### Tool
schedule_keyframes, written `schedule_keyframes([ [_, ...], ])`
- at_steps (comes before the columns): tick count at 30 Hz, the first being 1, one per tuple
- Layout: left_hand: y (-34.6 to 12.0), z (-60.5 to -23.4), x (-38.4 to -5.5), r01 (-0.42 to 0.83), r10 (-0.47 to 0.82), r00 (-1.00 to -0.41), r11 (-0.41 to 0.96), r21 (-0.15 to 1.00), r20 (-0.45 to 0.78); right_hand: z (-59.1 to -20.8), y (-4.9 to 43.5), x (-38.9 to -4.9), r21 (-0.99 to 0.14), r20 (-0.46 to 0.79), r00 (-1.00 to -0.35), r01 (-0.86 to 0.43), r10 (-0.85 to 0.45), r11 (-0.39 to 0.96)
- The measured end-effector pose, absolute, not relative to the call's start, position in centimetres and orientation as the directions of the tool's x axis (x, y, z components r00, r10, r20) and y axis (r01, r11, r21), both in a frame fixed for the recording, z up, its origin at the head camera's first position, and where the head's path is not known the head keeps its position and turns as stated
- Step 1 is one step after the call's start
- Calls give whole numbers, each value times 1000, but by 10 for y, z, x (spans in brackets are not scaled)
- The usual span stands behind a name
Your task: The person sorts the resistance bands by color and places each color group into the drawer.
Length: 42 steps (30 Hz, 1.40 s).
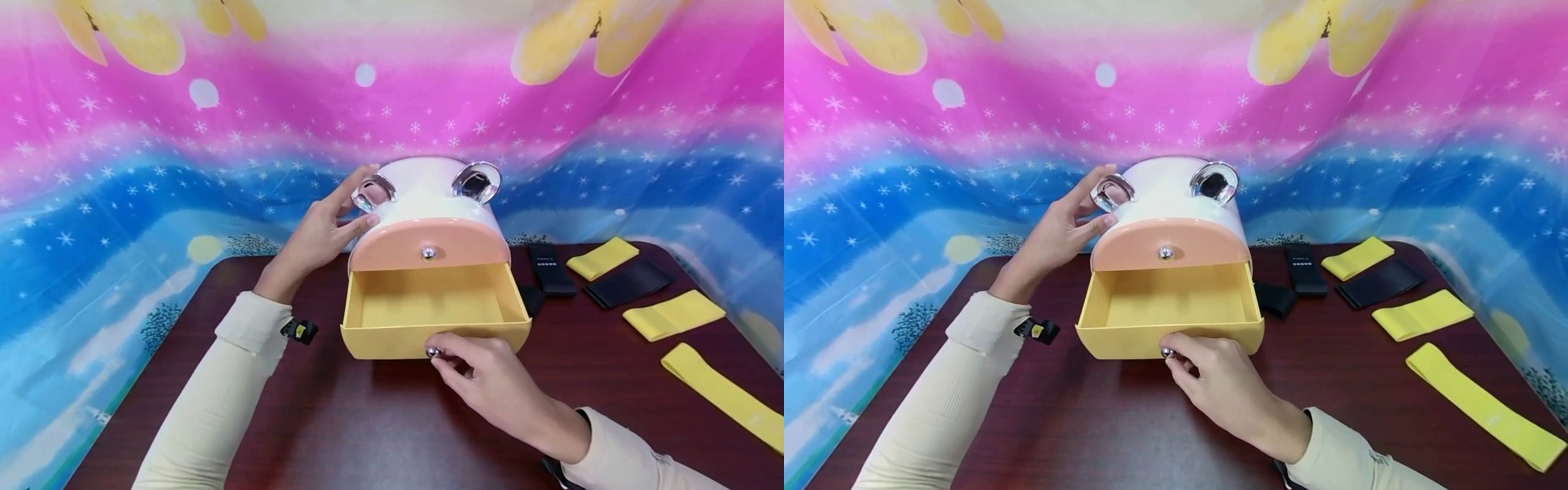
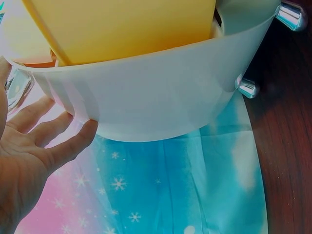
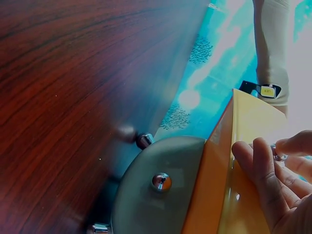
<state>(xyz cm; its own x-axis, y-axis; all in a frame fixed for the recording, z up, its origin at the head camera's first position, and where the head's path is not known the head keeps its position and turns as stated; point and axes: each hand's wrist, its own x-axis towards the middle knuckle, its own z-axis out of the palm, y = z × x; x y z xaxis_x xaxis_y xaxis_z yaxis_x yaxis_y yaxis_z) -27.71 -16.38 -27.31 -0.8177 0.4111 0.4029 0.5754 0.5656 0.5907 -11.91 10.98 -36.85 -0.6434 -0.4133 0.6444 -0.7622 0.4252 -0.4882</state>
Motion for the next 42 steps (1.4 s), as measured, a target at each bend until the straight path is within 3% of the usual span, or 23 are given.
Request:
schedule_keyframes([
  [10, -165, -274, -277, 572, 414, -820, 573, 587, 395, -355, 118, -112, -486, 651, -639, -766, -410, 421],
  [14, -164, -273, -277, 576, 416, -818, 576, 580, 397, -341, 125, -110, -460, 694, -607, -788, -388, 410],
  [27, -165, -273, -278, 580, 422, -814, 568, 584, 399, -300, 176, -114, -432, 812, -566, -747, -144, 505],
  [35, -164, -273, -277, 577, 419, -816, 568, 586, 397, -302, 206, -137, -513, 732, -680, -600, -52, 614],
  [42, -164, -274, -278, 585, 423, -811, 560, 587, 404, -320, 228, -164, -491, 675, -737, -494, -46, 718],
])
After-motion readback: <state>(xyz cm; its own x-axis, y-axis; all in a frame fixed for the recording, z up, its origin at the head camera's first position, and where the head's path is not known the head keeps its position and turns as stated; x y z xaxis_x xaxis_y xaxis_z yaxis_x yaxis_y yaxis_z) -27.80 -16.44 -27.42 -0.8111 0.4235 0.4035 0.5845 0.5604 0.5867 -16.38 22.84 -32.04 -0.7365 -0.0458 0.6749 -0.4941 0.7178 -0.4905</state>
